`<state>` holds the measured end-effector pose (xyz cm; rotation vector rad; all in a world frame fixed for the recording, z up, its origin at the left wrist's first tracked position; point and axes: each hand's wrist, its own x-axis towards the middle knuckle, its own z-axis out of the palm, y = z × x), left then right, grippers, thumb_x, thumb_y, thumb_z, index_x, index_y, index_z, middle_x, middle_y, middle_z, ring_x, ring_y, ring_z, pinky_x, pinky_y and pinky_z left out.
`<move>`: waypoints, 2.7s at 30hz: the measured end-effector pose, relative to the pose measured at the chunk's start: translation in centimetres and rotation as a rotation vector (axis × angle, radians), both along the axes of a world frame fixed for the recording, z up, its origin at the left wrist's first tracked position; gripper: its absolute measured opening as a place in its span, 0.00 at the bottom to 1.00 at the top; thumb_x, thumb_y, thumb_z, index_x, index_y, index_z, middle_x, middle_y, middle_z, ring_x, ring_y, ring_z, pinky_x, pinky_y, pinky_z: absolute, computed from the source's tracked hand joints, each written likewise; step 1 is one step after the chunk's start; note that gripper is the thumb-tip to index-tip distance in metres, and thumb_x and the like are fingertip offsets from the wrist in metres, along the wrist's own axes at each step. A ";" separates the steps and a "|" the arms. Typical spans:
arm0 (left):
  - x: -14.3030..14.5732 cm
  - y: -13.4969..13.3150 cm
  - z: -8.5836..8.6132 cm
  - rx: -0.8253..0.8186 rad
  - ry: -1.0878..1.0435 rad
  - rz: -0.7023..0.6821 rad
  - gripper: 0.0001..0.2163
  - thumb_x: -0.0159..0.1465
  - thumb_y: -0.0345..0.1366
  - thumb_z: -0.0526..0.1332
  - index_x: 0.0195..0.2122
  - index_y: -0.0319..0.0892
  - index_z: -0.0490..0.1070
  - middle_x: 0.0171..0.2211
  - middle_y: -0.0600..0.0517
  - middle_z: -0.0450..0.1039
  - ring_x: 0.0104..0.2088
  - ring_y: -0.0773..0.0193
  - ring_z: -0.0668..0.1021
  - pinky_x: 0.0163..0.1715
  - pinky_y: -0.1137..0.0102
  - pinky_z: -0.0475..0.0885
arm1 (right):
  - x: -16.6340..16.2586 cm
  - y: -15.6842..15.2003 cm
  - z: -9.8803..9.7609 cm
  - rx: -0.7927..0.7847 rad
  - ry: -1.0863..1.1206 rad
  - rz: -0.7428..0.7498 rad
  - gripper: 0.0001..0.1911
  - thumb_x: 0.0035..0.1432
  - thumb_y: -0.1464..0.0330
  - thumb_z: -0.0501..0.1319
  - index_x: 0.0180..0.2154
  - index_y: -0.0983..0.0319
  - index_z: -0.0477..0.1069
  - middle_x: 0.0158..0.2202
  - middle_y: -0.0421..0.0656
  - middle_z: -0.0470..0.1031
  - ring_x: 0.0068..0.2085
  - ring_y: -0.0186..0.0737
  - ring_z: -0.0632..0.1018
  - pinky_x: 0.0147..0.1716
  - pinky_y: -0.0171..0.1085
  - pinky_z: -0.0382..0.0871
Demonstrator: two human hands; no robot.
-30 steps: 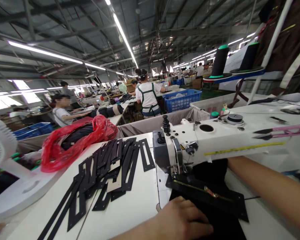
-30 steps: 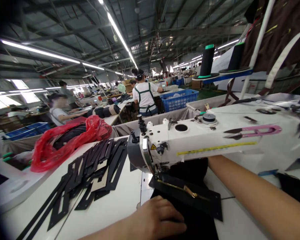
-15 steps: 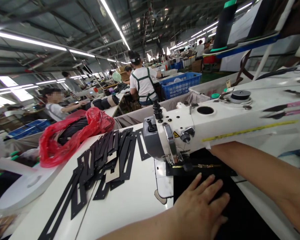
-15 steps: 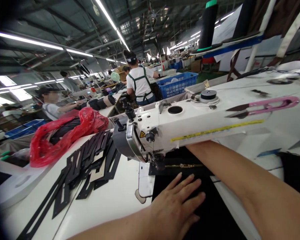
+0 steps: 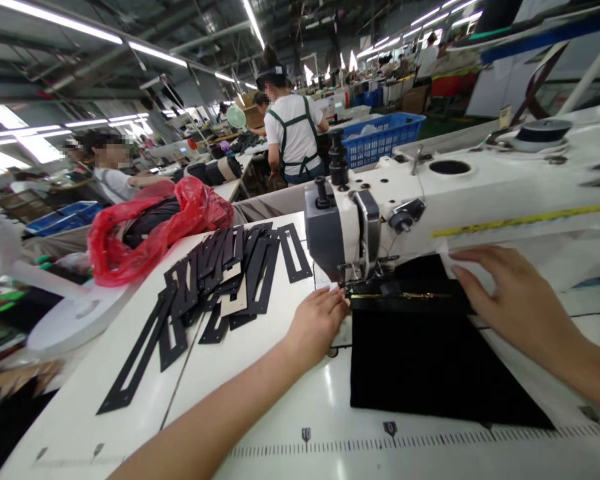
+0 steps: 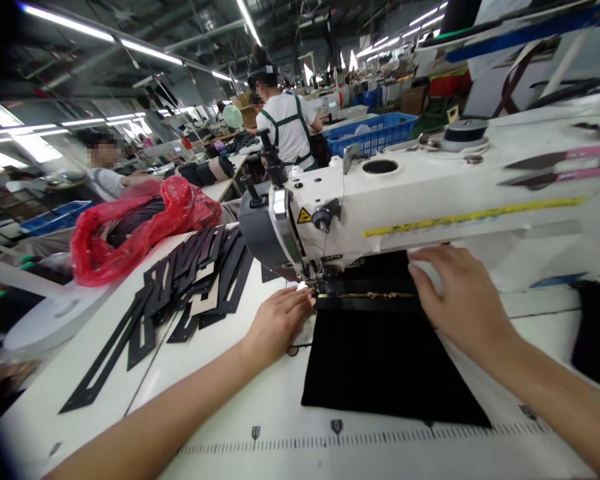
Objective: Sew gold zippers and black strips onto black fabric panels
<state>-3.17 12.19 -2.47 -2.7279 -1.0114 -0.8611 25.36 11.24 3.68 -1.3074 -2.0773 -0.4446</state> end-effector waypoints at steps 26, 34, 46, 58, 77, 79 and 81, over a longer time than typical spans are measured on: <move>1.5 -1.7 -0.4 0.046 0.036 0.235 0.07 0.63 0.28 0.56 0.41 0.37 0.71 0.48 0.41 0.72 0.49 0.55 0.74 0.46 0.60 0.69 | -8.3 0.7 -5.1 -0.141 -0.244 0.291 0.14 0.60 0.71 0.53 0.46 0.68 0.70 0.46 0.53 0.72 0.48 0.51 0.71 0.44 0.49 0.67; 1.6 -1.1 -0.4 0.054 0.039 0.182 0.06 0.64 0.27 0.54 0.37 0.37 0.71 0.41 0.44 0.75 0.44 0.59 0.76 0.47 0.62 0.69 | -8.1 0.9 -4.8 -0.147 -0.243 0.326 0.15 0.61 0.71 0.52 0.46 0.67 0.71 0.47 0.53 0.71 0.46 0.51 0.72 0.42 0.49 0.68; 1.7 -0.7 -0.3 0.098 0.036 0.142 0.06 0.64 0.27 0.54 0.36 0.37 0.71 0.36 0.44 0.74 0.41 0.60 0.76 0.44 0.62 0.71 | -8.0 1.1 -4.8 -0.173 -0.241 0.335 0.15 0.61 0.72 0.52 0.48 0.64 0.70 0.47 0.50 0.71 0.46 0.47 0.72 0.45 0.47 0.67; 1.9 0.4 -1.1 0.102 -0.044 0.127 0.03 0.61 0.27 0.57 0.34 0.38 0.70 0.35 0.47 0.74 0.38 0.60 0.76 0.42 0.63 0.71 | -7.8 1.7 -4.7 -0.145 -0.199 0.328 0.13 0.60 0.73 0.51 0.43 0.63 0.71 0.44 0.50 0.73 0.43 0.46 0.72 0.42 0.44 0.68; 2.3 0.9 -1.4 0.111 -0.121 0.149 0.05 0.59 0.25 0.59 0.27 0.39 0.66 0.30 0.51 0.74 0.32 0.63 0.76 0.37 0.66 0.72 | -7.4 2.3 -5.2 -0.073 -0.239 0.322 0.13 0.60 0.72 0.52 0.44 0.62 0.71 0.40 0.49 0.74 0.44 0.44 0.74 0.45 0.46 0.69; 2.4 0.9 -1.3 0.107 -0.128 0.159 0.05 0.59 0.25 0.58 0.28 0.39 0.66 0.30 0.50 0.74 0.31 0.63 0.76 0.36 0.65 0.72 | -7.4 2.4 -5.2 -0.088 -0.239 0.322 0.13 0.60 0.72 0.52 0.44 0.62 0.71 0.40 0.49 0.74 0.44 0.44 0.74 0.44 0.46 0.69; 2.5 0.9 -1.2 0.104 -0.136 0.168 0.05 0.59 0.23 0.57 0.29 0.39 0.67 0.30 0.50 0.74 0.30 0.63 0.76 0.36 0.65 0.72 | -7.4 2.4 -5.1 -0.093 -0.219 0.327 0.12 0.60 0.72 0.52 0.43 0.62 0.71 0.40 0.49 0.74 0.43 0.44 0.74 0.43 0.45 0.69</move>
